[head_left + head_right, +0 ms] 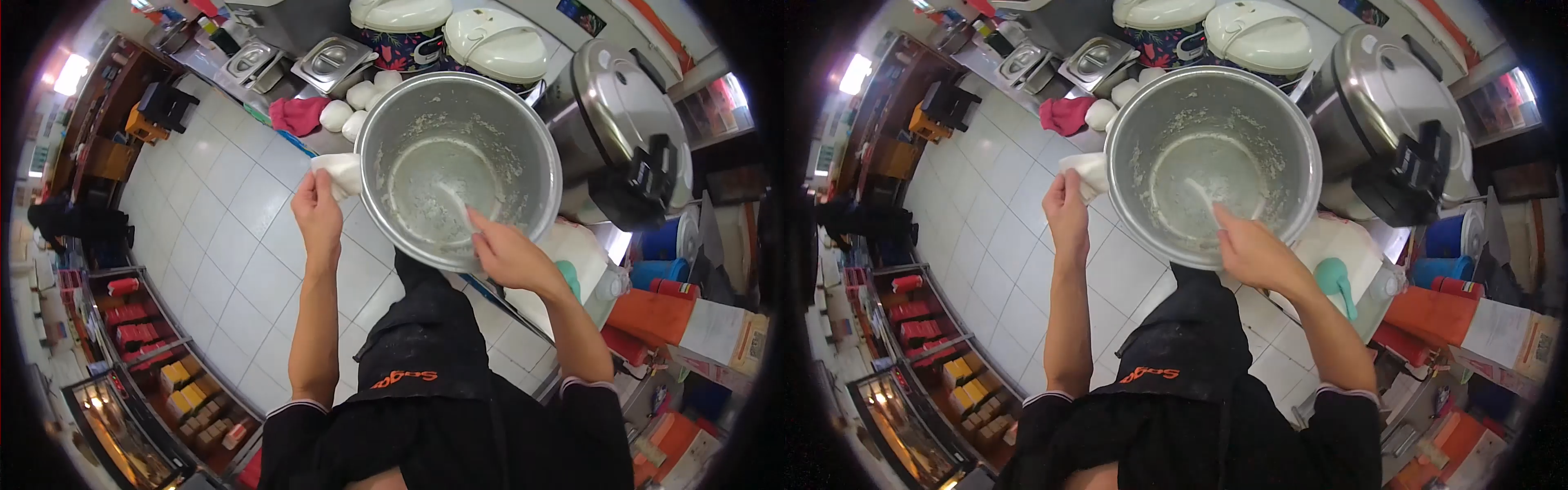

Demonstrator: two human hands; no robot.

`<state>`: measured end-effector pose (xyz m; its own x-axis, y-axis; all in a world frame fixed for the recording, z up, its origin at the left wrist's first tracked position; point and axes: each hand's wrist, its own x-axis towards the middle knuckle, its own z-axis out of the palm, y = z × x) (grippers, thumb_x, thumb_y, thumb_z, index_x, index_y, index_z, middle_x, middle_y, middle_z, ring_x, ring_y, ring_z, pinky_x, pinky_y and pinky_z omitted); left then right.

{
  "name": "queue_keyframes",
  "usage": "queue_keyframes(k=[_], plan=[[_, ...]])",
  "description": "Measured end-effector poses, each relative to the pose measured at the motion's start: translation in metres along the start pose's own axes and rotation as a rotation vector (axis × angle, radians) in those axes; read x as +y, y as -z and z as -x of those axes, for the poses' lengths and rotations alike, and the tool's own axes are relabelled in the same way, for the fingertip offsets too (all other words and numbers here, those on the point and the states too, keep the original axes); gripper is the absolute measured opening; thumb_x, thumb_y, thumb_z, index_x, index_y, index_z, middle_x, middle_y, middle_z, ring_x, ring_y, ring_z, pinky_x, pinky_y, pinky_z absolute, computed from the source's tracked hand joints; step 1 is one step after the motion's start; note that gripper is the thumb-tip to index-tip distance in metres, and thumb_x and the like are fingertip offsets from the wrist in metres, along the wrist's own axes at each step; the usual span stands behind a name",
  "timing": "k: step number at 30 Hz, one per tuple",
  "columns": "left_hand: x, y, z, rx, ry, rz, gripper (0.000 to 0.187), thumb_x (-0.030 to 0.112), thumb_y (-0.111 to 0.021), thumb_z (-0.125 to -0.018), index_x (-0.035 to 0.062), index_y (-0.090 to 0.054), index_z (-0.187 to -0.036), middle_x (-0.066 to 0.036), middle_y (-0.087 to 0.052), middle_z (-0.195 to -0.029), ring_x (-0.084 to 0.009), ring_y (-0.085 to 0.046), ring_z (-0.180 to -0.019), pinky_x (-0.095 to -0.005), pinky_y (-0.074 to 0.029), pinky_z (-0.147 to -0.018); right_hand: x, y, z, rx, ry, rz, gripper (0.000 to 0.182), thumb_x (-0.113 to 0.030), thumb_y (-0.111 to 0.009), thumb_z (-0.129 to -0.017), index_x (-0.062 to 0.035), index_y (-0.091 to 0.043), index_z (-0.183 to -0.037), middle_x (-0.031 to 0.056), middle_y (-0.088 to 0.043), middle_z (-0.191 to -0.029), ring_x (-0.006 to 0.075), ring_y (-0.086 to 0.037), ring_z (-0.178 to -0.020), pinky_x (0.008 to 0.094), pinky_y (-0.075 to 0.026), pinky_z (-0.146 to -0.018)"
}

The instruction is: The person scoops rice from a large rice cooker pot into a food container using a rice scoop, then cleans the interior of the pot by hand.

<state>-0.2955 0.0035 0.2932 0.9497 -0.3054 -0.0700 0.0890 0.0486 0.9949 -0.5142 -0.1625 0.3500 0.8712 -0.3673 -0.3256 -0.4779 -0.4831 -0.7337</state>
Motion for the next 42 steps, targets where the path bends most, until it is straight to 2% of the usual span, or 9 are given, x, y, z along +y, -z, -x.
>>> queue_keyframes(k=[4, 9, 14, 20, 24, 27, 29, 34, 42], plan=[[-0.005, -0.021, -0.021, -0.162, 0.144, -0.152, 0.030, 0.018, -0.047, -0.099, -0.0072, -0.064, -0.099, -0.001, -0.065, -0.082, -0.0047, -0.052, -0.070, -0.0217, -0.041, -0.062, 0.007, -0.025, -0.084, -0.489, 0.013, -0.046, 0.041, -0.008, -0.044, -0.083, 0.0036, -0.052, -0.122, 0.0253, -0.064, -0.089, 0.0368, -0.065, -0.086, 0.0453, -0.047, -0.078], [0.000, -0.032, -0.013, -0.123, 0.124, -0.290, 0.032, 0.011, -0.049, -0.098, -0.0094, -0.055, -0.123, -0.006, -0.066, -0.088, -0.0073, -0.057, -0.080, -0.0215, -0.046, -0.073, 0.016, -0.098, -0.177, -0.419, -0.357, -0.194, 0.033, -0.011, -0.049, -0.081, 0.0086, -0.061, -0.105, 0.0280, -0.065, -0.097, 0.0388, -0.065, -0.091, 0.0454, -0.049, -0.079], [0.008, -0.035, -0.014, -0.129, 0.241, -0.380, 0.036, 0.011, -0.048, -0.099, -0.0100, -0.051, -0.128, -0.006, -0.066, -0.096, -0.0062, -0.058, -0.084, -0.0195, -0.046, -0.075, -0.001, -0.006, -0.163, -0.479, -0.325, -0.375, 0.030, -0.012, -0.052, -0.086, 0.0052, -0.061, -0.108, 0.0209, -0.067, -0.087, 0.0337, -0.065, -0.077, 0.0394, -0.049, -0.072], [0.010, -0.026, -0.010, -0.201, 0.362, -0.300, 0.035, 0.006, -0.051, -0.097, -0.0074, -0.051, -0.129, -0.004, -0.065, -0.094, -0.0059, -0.054, -0.085, -0.0185, -0.044, -0.074, 0.029, -0.065, -0.176, -0.459, -0.353, -0.035, 0.029, -0.009, -0.046, -0.088, 0.0013, -0.061, -0.110, 0.0274, -0.064, -0.089, 0.0405, -0.064, -0.089, 0.0465, -0.049, -0.078], [0.008, -0.011, -0.019, -0.262, 0.280, -0.478, 0.027, 0.004, -0.061, -0.091, -0.0085, -0.060, -0.115, -0.002, -0.064, -0.083, -0.0046, -0.055, -0.075, -0.0187, -0.045, -0.063, -0.021, 0.031, -0.149, -0.912, -0.311, 0.434, 0.028, -0.010, -0.046, -0.087, 0.0007, -0.061, -0.108, 0.0258, -0.065, -0.094, 0.0395, -0.064, -0.091, 0.0477, -0.049, -0.080], [0.006, -0.007, -0.031, -0.234, 0.367, -0.379, 0.016, 0.004, -0.068, -0.086, -0.0074, -0.064, -0.096, -0.002, -0.064, -0.074, -0.0036, -0.055, -0.065, -0.0181, -0.043, -0.056, 0.018, -0.027, -0.111, -0.665, -0.204, 0.463, 0.027, -0.012, -0.048, -0.087, -0.0011, -0.064, -0.104, 0.0242, -0.066, -0.091, 0.0386, -0.064, -0.091, 0.0468, -0.050, -0.080], [0.008, -0.003, -0.035, -0.168, 0.507, -0.241, 0.014, 0.005, -0.072, -0.082, -0.0024, -0.061, -0.079, -0.004, -0.065, -0.072, -0.0039, -0.056, -0.061, -0.0174, -0.043, -0.054, 0.043, -0.049, -0.141, -0.841, -0.252, 0.485, 0.026, -0.012, -0.048, -0.086, -0.0010, -0.065, -0.102, 0.0236, -0.066, -0.091, 0.0384, -0.064, -0.091, 0.0464, -0.050, -0.079], [0.010, 0.003, -0.037, -0.197, 0.537, -0.169, 0.012, 0.004, -0.072, -0.082, -0.0032, -0.062, -0.082, -0.005, -0.066, -0.075, -0.0054, -0.059, -0.065, -0.0177, -0.046, -0.058, -0.004, -0.021, -0.153, -1.086, -0.220, 0.499, 0.024, -0.014, -0.051, -0.086, -0.0016, -0.067, -0.098, 0.0212, -0.067, -0.092, 0.0383, -0.064, -0.090, 0.0453, -0.050, -0.077], [0.009, 0.008, -0.043, -0.283, 0.552, -0.112, 0.011, 0.003, -0.070, -0.084, -0.0046, -0.062, -0.085, -0.007, -0.068, -0.079, -0.0079, -0.062, -0.071, -0.0197, -0.049, -0.064, -0.005, -0.031, -0.155, -0.958, -0.188, 0.499, 0.023, -0.014, -0.051, -0.087, -0.0042, -0.067, -0.101, 0.0215, -0.066, -0.092, 0.0392, -0.063, -0.087, 0.0451, -0.050, -0.077]])
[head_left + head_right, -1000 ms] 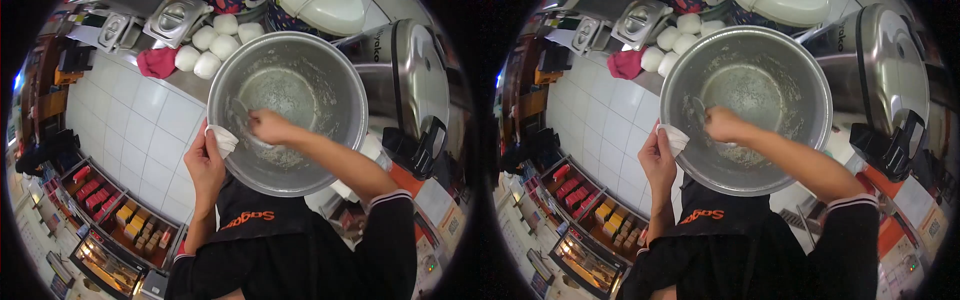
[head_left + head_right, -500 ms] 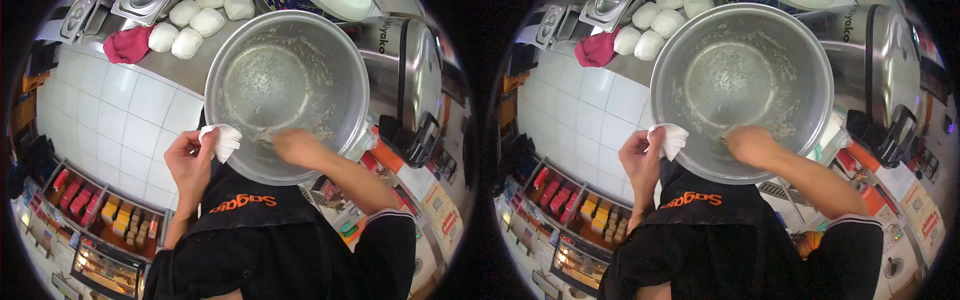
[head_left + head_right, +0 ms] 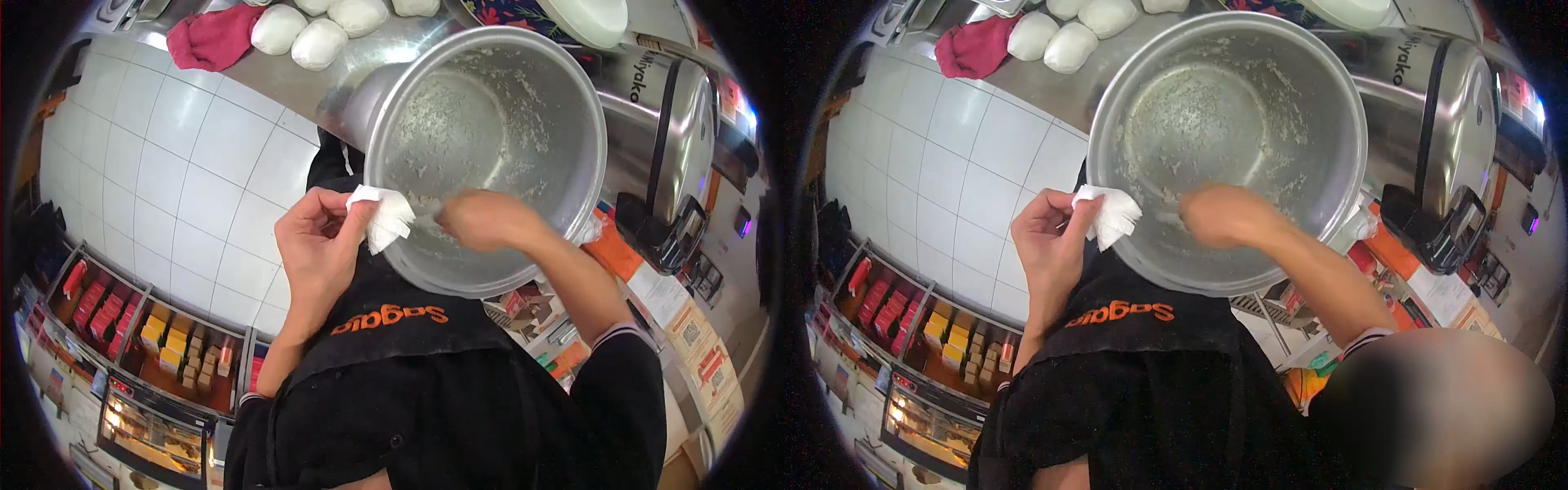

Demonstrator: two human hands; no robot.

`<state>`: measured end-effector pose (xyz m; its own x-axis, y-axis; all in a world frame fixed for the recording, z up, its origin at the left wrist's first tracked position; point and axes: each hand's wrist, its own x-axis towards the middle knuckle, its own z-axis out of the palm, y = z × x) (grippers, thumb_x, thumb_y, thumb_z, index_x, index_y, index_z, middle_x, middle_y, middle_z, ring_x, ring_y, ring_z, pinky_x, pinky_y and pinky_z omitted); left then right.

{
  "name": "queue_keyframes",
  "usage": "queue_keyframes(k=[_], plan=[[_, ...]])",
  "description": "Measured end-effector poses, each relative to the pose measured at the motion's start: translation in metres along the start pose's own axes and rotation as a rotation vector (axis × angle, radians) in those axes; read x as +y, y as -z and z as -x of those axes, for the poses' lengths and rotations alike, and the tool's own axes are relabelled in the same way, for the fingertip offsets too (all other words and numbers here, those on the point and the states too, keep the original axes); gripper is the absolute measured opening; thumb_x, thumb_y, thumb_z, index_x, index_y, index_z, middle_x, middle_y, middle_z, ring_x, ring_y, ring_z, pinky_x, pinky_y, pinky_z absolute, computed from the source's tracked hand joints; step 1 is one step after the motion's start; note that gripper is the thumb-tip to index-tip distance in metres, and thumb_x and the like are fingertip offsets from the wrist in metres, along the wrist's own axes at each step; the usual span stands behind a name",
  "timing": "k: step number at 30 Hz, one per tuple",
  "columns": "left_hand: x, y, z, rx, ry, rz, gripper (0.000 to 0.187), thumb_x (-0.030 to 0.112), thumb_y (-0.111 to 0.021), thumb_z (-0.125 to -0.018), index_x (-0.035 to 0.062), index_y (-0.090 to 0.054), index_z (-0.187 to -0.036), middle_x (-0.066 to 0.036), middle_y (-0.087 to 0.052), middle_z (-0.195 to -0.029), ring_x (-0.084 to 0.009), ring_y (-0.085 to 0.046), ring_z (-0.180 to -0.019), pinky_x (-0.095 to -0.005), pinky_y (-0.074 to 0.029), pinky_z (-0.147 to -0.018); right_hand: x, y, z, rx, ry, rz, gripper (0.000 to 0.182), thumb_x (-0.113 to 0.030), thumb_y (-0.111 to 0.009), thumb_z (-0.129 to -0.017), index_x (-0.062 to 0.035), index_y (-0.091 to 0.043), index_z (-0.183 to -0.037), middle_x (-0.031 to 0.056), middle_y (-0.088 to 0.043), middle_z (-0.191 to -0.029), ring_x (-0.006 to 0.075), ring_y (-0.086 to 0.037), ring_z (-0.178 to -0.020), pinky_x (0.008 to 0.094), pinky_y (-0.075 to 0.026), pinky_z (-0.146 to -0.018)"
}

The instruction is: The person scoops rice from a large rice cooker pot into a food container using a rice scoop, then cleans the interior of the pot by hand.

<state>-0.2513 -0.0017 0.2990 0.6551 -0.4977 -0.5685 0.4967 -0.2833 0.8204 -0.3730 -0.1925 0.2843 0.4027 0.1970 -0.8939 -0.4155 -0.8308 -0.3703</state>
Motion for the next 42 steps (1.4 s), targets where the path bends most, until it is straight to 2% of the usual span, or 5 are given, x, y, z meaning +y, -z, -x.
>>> queue_keyframes(k=[4, 10, 13, 34, 42], plan=[[0.008, -0.001, 0.000, -0.005, 0.026, -0.032, 0.012, 0.003, -0.071, -0.084, -0.0047, -0.062, -0.087, -0.008, -0.068, -0.082, -0.0093, -0.064, -0.075, -0.0205, -0.051, -0.068, 0.018, -0.006, -0.037, 0.006, -0.098, -0.093, 0.025, -0.013, -0.050, -0.088, -0.0061, -0.067, -0.105, 0.0212, -0.066, -0.093, 0.0382, -0.064, -0.086, 0.0459, -0.050, -0.077], [0.013, -0.007, 0.012, -0.095, -0.018, -0.161, 0.013, -0.001, -0.068, -0.083, -0.0042, -0.058, -0.090, -0.010, -0.067, -0.089, -0.0121, -0.065, -0.083, -0.0247, -0.052, -0.077, 0.017, 0.079, 0.062, 0.723, -0.349, 0.114, 0.027, -0.012, -0.047, -0.087, 0.0011, -0.065, -0.101, 0.0214, -0.066, -0.085, 0.0359, -0.067, -0.085, 0.0485, -0.053, -0.072], [0.016, -0.010, 0.010, -0.131, 0.007, -0.162, 0.015, 0.000, -0.069, -0.082, -0.0035, -0.056, -0.090, -0.009, -0.066, -0.089, -0.0116, -0.064, -0.082, -0.0250, -0.052, -0.077, 0.041, 0.079, -0.009, 0.868, -0.372, 0.195, 0.025, -0.011, -0.048, -0.085, 0.0000, -0.065, -0.098, 0.0213, -0.067, -0.085, 0.0372, -0.067, -0.082, 0.0477, -0.054, -0.072], [0.006, -0.007, 0.009, -0.127, 0.018, -0.093, 0.016, -0.001, -0.069, -0.081, -0.0017, -0.054, -0.088, -0.007, -0.065, -0.086, -0.0103, -0.063, -0.079, -0.0241, -0.052, -0.073, 0.043, 0.064, -0.034, 0.922, -0.161, 0.074, 0.033, -0.020, -0.039, -0.097, -0.0078, -0.066, -0.111, 0.0243, -0.065, -0.085, 0.0413, -0.064, -0.079, 0.0469, -0.051, -0.070], [0.003, -0.002, 0.001, -0.167, 0.028, -0.065, 0.019, 0.000, -0.071, -0.079, -0.0001, -0.053, -0.085, -0.006, -0.065, -0.083, -0.0095, -0.063, -0.076, -0.0239, -0.051, -0.070, 0.046, 0.068, -0.043, 0.693, -0.270, -0.126, 0.029, -0.008, -0.046, -0.088, -0.0021, -0.065, -0.109, 0.0260, -0.064, -0.099, 0.0387, -0.063, -0.095, 0.0443, -0.049, -0.085]])
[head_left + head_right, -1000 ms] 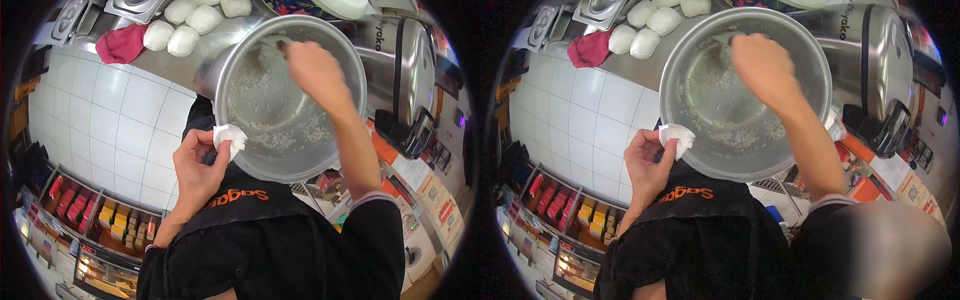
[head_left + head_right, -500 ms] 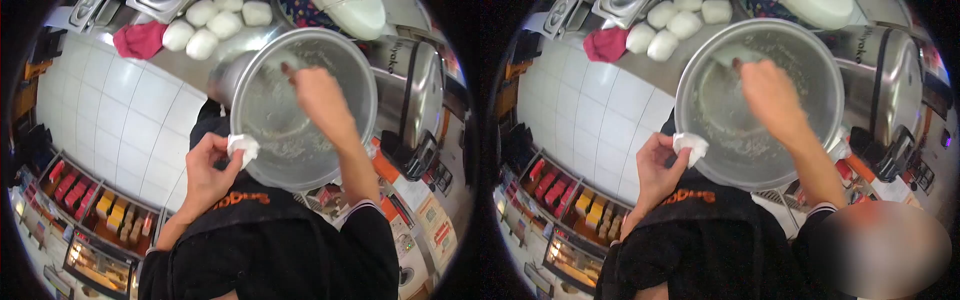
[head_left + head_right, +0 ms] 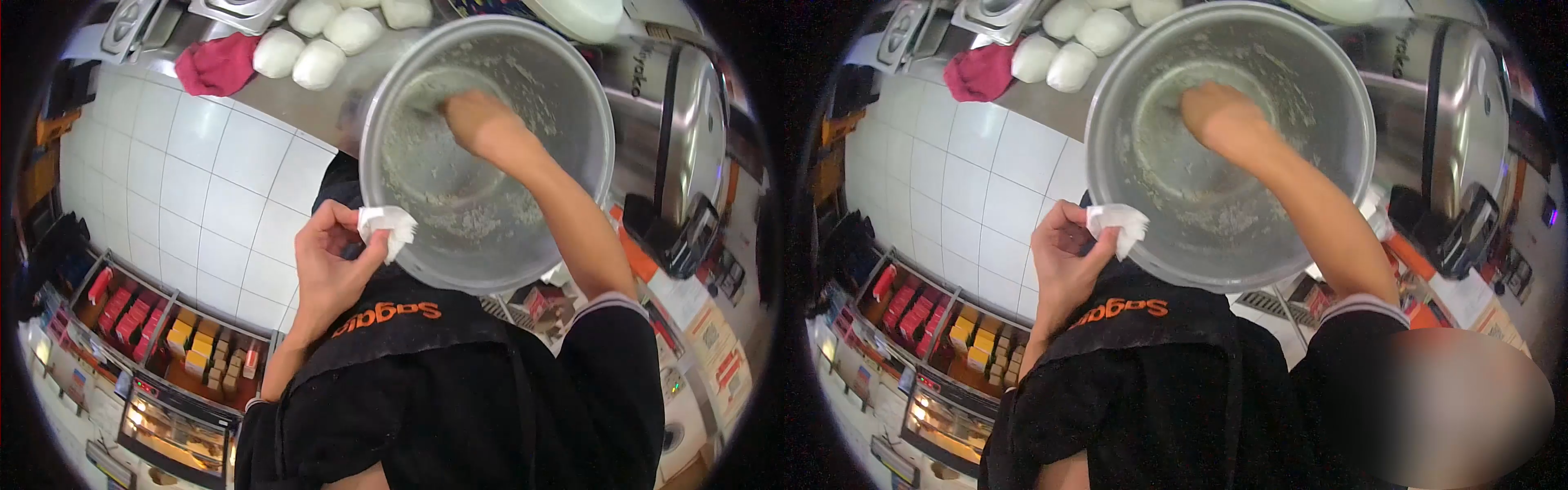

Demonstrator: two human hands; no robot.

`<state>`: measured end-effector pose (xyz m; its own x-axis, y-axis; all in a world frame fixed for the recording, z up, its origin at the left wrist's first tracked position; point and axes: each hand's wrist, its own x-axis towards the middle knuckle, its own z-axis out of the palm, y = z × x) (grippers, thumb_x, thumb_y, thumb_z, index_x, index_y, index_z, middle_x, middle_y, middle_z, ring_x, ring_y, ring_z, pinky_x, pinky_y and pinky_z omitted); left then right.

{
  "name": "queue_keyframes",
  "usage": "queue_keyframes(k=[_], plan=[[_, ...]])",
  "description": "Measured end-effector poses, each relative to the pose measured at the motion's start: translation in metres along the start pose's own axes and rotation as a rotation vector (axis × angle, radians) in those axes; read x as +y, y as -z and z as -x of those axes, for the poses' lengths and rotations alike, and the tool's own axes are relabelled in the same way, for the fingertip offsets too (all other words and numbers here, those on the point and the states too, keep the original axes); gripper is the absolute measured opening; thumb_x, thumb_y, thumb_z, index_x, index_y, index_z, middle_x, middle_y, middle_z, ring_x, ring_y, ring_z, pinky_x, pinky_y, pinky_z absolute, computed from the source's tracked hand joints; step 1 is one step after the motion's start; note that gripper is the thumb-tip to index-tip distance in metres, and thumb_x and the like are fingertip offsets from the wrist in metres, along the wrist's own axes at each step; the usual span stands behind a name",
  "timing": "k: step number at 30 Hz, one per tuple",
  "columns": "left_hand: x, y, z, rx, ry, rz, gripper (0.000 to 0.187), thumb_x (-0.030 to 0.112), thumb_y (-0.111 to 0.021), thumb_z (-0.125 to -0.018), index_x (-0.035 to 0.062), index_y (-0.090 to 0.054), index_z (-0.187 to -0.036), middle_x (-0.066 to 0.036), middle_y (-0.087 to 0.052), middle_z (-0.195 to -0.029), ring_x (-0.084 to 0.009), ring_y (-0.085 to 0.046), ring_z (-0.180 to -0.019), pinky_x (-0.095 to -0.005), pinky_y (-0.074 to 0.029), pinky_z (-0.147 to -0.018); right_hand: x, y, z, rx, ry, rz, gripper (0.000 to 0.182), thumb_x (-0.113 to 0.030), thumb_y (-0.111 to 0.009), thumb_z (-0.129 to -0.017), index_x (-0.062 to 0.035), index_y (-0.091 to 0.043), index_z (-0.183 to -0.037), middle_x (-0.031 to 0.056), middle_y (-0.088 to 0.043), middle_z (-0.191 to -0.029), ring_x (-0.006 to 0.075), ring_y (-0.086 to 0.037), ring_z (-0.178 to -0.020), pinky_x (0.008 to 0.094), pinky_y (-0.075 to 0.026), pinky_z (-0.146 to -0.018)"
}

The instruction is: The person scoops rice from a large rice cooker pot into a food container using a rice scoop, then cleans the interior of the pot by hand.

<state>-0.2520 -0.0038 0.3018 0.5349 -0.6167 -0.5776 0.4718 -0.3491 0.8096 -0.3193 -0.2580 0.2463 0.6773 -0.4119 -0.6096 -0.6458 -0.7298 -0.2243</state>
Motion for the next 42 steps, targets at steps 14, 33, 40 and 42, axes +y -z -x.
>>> queue_keyframes(k=[14, 33, 40, 42], plan=[[0.004, 0.002, -0.003, 0.009, 0.018, 0.060, 0.017, -0.003, -0.070, -0.080, 0.0000, -0.053, -0.085, -0.008, -0.065, -0.084, -0.0104, -0.063, -0.077, -0.0243, -0.053, -0.071, -0.009, -0.031, 0.058, -0.388, 0.394, 0.119, 0.022, -0.011, -0.048, -0.087, 0.0012, -0.062, -0.100, 0.0233, -0.065, -0.097, 0.0359, -0.065, -0.090, 0.0452, -0.053, -0.074], [0.000, -0.004, -0.003, 0.067, -0.017, 0.157, 0.018, -0.003, -0.069, -0.080, 0.0009, -0.052, -0.086, -0.007, -0.064, -0.085, -0.0099, -0.062, -0.075, -0.0241, -0.053, -0.068, -0.060, -0.049, 0.045, -0.217, 0.220, 0.311, 0.029, -0.019, -0.045, -0.094, -0.0047, -0.064, -0.110, 0.0213, -0.065, -0.095, 0.0342, -0.068, -0.082, 0.0424, -0.057, -0.068], [-0.002, -0.004, -0.001, 0.086, -0.002, 0.183, 0.018, -0.003, -0.069, -0.081, 0.0011, -0.052, -0.086, -0.008, -0.065, -0.084, -0.0097, -0.062, -0.075, -0.0238, -0.052, -0.065, -0.022, -0.017, 0.044, -0.015, 0.469, 0.190, 0.031, -0.019, -0.045, -0.094, -0.0068, -0.059, -0.118, 0.0192, -0.067, -0.085, 0.0350, -0.068, -0.079, 0.0423, -0.056, -0.069], [-0.004, -0.005, -0.003, 0.095, -0.026, 0.179, 0.018, -0.003, -0.069, -0.081, 0.0011, -0.052, -0.086, -0.008, -0.065, -0.084, -0.0096, -0.062, -0.075, -0.0236, -0.052, -0.064, -0.053, -0.013, 0.011, -0.134, 0.041, 0.132, 0.032, -0.017, -0.047, -0.093, -0.0074, -0.056, -0.122, 0.0172, -0.066, -0.087, 0.0360, -0.068, -0.078, 0.0435, -0.056, -0.069]])
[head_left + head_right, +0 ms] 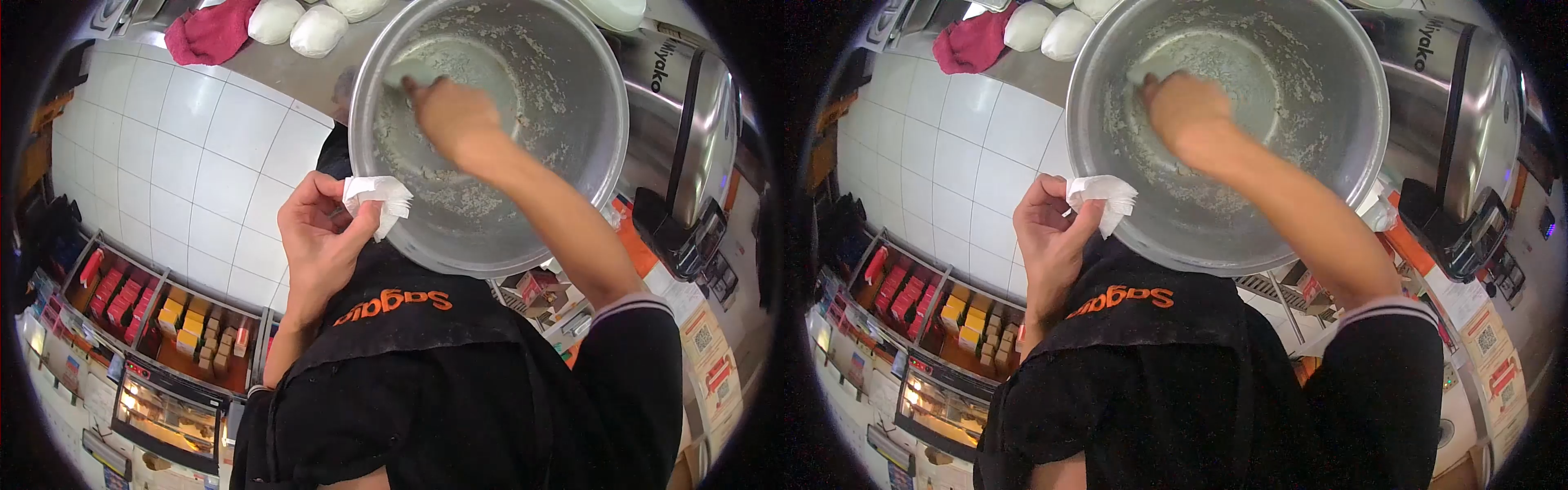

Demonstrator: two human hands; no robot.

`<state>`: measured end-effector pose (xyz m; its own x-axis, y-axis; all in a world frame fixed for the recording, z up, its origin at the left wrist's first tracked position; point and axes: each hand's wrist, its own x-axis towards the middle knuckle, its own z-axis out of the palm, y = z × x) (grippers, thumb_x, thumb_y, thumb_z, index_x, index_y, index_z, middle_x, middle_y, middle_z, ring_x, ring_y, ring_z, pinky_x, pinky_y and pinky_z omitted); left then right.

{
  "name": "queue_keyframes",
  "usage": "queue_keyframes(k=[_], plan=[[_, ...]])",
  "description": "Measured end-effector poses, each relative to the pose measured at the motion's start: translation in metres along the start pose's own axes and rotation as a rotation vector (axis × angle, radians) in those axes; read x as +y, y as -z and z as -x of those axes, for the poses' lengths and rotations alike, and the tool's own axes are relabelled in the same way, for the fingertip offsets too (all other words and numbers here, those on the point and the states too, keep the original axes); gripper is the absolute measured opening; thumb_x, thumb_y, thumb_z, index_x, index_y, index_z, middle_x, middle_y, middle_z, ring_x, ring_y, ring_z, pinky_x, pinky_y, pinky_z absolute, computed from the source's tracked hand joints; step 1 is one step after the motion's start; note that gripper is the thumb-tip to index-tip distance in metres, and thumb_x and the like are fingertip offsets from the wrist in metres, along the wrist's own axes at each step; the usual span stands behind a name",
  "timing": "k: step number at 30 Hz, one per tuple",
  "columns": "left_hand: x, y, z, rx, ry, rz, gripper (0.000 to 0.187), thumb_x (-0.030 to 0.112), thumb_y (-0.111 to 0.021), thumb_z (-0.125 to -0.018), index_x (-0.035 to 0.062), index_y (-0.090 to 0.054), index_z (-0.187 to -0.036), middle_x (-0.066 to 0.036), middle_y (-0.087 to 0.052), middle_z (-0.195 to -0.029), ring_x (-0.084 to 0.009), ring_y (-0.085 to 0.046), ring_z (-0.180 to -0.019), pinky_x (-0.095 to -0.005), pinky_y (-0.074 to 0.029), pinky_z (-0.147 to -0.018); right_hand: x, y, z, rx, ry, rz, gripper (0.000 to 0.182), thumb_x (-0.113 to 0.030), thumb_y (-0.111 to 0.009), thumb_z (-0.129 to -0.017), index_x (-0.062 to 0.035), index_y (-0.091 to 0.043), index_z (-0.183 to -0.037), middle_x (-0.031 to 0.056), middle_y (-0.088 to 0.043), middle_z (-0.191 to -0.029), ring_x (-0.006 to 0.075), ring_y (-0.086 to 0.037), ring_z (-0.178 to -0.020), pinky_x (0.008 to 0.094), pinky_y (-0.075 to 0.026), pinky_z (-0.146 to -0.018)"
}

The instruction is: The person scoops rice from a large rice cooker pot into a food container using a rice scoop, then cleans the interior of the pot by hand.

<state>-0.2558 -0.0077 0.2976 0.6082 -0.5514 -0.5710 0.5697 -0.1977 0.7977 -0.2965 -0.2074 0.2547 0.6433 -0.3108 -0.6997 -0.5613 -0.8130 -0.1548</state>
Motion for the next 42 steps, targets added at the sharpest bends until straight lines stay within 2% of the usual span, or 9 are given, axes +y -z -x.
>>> queue_keyframes(k=[8, 10, 13, 19, 26, 28, 36, 38, 42], plan=[[0.001, -0.001, 0.003, 0.014, 0.050, 0.031, 0.017, -0.003, -0.068, -0.081, 0.0004, -0.053, -0.086, -0.008, -0.065, -0.083, -0.0093, -0.062, -0.073, -0.0230, -0.052, -0.063, 0.026, -0.035, 0.061, -0.408, 0.320, 0.232, 0.035, -0.014, -0.047, -0.091, -0.0069, -0.053, -0.125, 0.0150, -0.066, -0.090, 0.0352, -0.068, -0.079, 0.0418, -0.056, -0.062], [0.000, -0.002, 0.002, 0.020, 0.040, 0.025, 0.017, -0.003, -0.069, -0.081, -0.0002, -0.053, -0.086, -0.008, -0.065, -0.083, -0.0091, -0.062, -0.073, -0.0231, -0.053, -0.064, 0.040, -0.016, 0.048, 0.030, 0.386, 0.148, 0.036, -0.014, -0.046, -0.091, -0.0057, -0.053, -0.126, 0.0161, -0.066, -0.089, 0.0347, -0.068, -0.079, 0.0430, -0.056, -0.063], [0.001, -0.002, 0.002, 0.011, 0.013, 0.053, 0.017, -0.003, -0.068, -0.081, -0.0008, -0.053, -0.087, -0.008, -0.064, -0.083, -0.0088, -0.062, -0.073, -0.0230, -0.054, -0.064, 0.021, -0.016, 0.006, -0.057, -0.055, 0.124, 0.037, -0.014, -0.046, -0.090, -0.0063, -0.052, -0.126, 0.0186, -0.065, -0.088, 0.0365, -0.067, -0.082, 0.0467, -0.054, -0.069], [0.005, 0.000, 0.002, 0.033, 0.054, 0.030, 0.016, -0.003, -0.069, -0.081, 0.0002, -0.054, -0.086, -0.007, -0.064, -0.083, -0.0089, -0.062, -0.076, -0.0216, -0.052, -0.063, 0.030, -0.048, 0.074, -0.450, 0.122, 0.086, 0.033, -0.013, -0.048, -0.091, 0.0030, -0.054, -0.119, 0.0197, -0.065, -0.088, 0.0355, -0.067, -0.082, 0.0415, -0.056, -0.069], [0.006, -0.001, 0.000, 0.032, 0.047, 0.049, 0.016, -0.005, -0.067, -0.080, 0.0001, -0.053, -0.086, -0.007, -0.064, -0.085, -0.0091, -0.062, -0.076, -0.0222, -0.053, -0.065, 0.039, -0.050, 0.059, -0.143, -0.211, -0.074, 0.036, -0.013, -0.042, -0.092, -0.0059, -0.053, -0.125, 0.0247, -0.064, -0.093, 0.0384, -0.065, -0.088, 0.0482, -0.053, -0.076], [0.005, 0.001, 0.000, 0.030, 0.058, 0.043, 0.016, -0.005, -0.067, -0.081, 0.0001, -0.053, -0.086, -0.008, -0.064, -0.085, -0.0094, -0.062, -0.076, -0.0224, -0.053, -0.065, 0.039, -0.060, 0.087, -0.370, 0.127, 0.031, 0.037, -0.012, -0.042, -0.092, -0.0061, -0.052, -0.127, 0.0244, -0.064, -0.091, 0.0389, -0.066, -0.087, 0.0487, -0.053, -0.073], [0.007, 0.002, -0.001, 0.022, 0.020, -0.016, 0.018, -0.006, -0.068, -0.080, 0.0008, -0.052, -0.085, -0.007, -0.063, -0.085, -0.0099, -0.062, -0.077, -0.0233, -0.053, -0.066, 0.014, 0.021, 0.046, -0.152, 0.003, -0.299, 0.037, -0.007, -0.046, -0.085, -0.0037, -0.059, -0.119, 0.0249, -0.065, -0.089, 0.0364, -0.066, -0.088, 0.0442, -0.052, -0.074], [0.006, 0.006, -0.004, 0.001, -0.004, -0.009, 0.018, -0.006, -0.068, -0.080, 0.0010, -0.051, -0.085, -0.006, -0.062, -0.085, -0.0105, -0.062, -0.079, -0.0240, -0.053, -0.067, 0.013, -0.023, 0.066, -0.430, 0.367, -0.171, 0.035, -0.006, -0.046, -0.083, -0.0008, -0.060, -0.114, 0.0251, -0.064, -0.088, 0.0374, -0.065, -0.089, 0.0457, -0.051, -0.076], [0.009, 0.006, 0.003, 0.038, 0.077, -0.046, 0.019, -0.006, -0.068, -0.080, 0.0010, -0.051, -0.085, -0.006, -0.062, -0.085, -0.0109, -0.062, -0.080, -0.0248, -0.053, -0.069, 0.031, 0.031, 0.062, -0.632, 0.287, -0.121, 0.033, -0.007, -0.046, -0.085, 0.0013, -0.059, -0.114, 0.0247, -0.064, -0.095, 0.0380, -0.064, -0.093, 0.0483, -0.049, -0.079]])
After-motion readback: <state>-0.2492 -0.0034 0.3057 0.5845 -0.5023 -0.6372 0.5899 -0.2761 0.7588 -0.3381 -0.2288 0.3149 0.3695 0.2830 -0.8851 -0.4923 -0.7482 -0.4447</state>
